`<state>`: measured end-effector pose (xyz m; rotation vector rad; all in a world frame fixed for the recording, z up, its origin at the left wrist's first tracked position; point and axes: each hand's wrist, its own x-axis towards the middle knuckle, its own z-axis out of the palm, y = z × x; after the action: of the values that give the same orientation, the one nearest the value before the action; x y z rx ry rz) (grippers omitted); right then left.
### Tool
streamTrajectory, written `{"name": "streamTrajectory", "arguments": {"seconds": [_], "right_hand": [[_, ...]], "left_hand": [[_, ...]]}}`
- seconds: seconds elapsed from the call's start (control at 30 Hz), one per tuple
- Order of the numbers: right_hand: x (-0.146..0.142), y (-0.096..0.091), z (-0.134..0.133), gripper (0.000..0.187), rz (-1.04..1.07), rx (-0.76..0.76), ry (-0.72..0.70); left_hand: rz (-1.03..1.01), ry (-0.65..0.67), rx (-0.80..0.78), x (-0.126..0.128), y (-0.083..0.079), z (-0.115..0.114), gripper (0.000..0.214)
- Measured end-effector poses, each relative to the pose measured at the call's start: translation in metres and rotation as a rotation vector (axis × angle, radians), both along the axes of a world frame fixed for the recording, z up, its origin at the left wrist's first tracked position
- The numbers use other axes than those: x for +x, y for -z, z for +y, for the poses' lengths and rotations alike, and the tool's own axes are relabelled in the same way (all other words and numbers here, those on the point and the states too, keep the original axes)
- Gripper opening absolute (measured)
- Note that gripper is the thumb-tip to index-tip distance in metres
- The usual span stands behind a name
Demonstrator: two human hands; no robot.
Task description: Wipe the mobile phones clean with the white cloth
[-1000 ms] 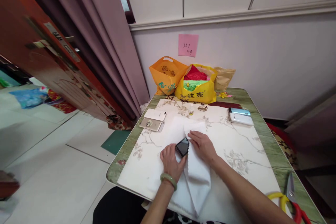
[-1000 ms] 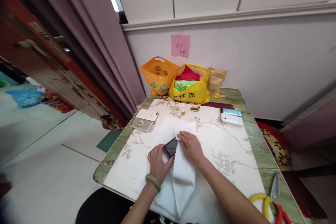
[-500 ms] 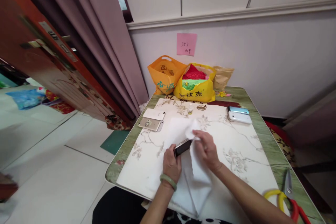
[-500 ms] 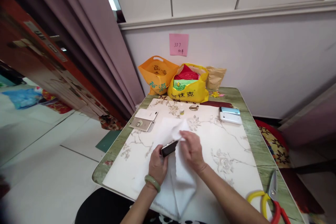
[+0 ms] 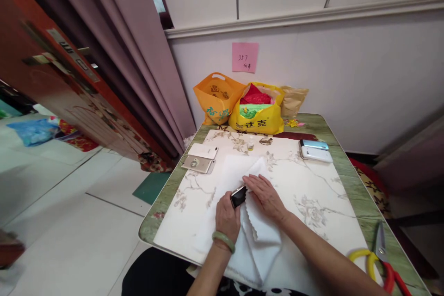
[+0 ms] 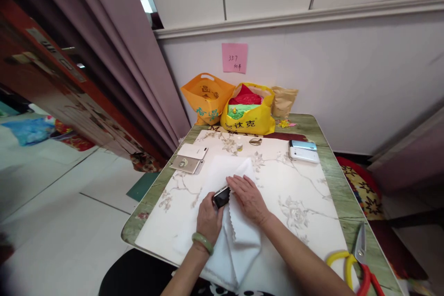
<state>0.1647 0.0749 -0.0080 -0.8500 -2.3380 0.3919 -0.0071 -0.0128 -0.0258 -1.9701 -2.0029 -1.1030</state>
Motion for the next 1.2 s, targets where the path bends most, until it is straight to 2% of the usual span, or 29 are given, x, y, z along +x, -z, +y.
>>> {"name": "streamTrajectory", "arguments": {"seconds": [0.1, 0.2, 0.3, 0.43, 0.53, 0.63, 0.73, 0.83, 1.0, 1.2], "right_hand": [[0.004, 0.012, 0.004, 0.055, 0.137, -0.051, 0.116], [0.01, 0.019, 0.01, 0.055, 0.27, -0.209, 0.203], [0.016, 0.019, 0.018, 0.053, 0.326, -0.388, 0.198], [0.021, 0.006, 0.027, 0.044, 0.404, -0.59, 0.149], [0.021, -0.01, 0.031, 0.042, 0.515, -0.732, 0.103], [0.019, -0.027, 0.035, 0.042, 0.642, -0.865, 0.047], [0.015, -0.041, 0.038, 0.042, 0.744, -0.998, -0.006], [0.01, -0.052, 0.039, 0.041, 0.754, -1.032, -0.039], [0.003, -0.056, 0.033, 0.041, 0.678, -1.058, -0.096], [-0.003, -0.052, 0.026, 0.042, 0.716, -0.985, 0.03]], "left_hand": [[0.022, 0.01, 0.01, 0.0, -0.002, 0.0, 0.042], [0.022, 0.024, 0.009, -0.001, -0.002, -0.001, 0.038], [0.01, 0.026, -0.002, -0.001, -0.001, -0.001, 0.037], [-0.104, 0.047, -0.065, -0.005, -0.006, 0.0, 0.043], [-0.326, 0.141, -0.25, -0.009, -0.025, 0.004, 0.049], [-0.62, 0.25, -0.494, -0.009, -0.05, 0.013, 0.024], [-0.87, 0.345, -0.673, -0.002, -0.07, 0.026, 0.021], [-0.95, 0.416, -0.78, 0.009, -0.079, 0.038, 0.022], [-0.795, 0.318, -0.593, 0.023, -0.078, 0.046, 0.03], [-0.911, 0.24, -0.554, 0.023, -0.072, 0.047, 0.043]]}}
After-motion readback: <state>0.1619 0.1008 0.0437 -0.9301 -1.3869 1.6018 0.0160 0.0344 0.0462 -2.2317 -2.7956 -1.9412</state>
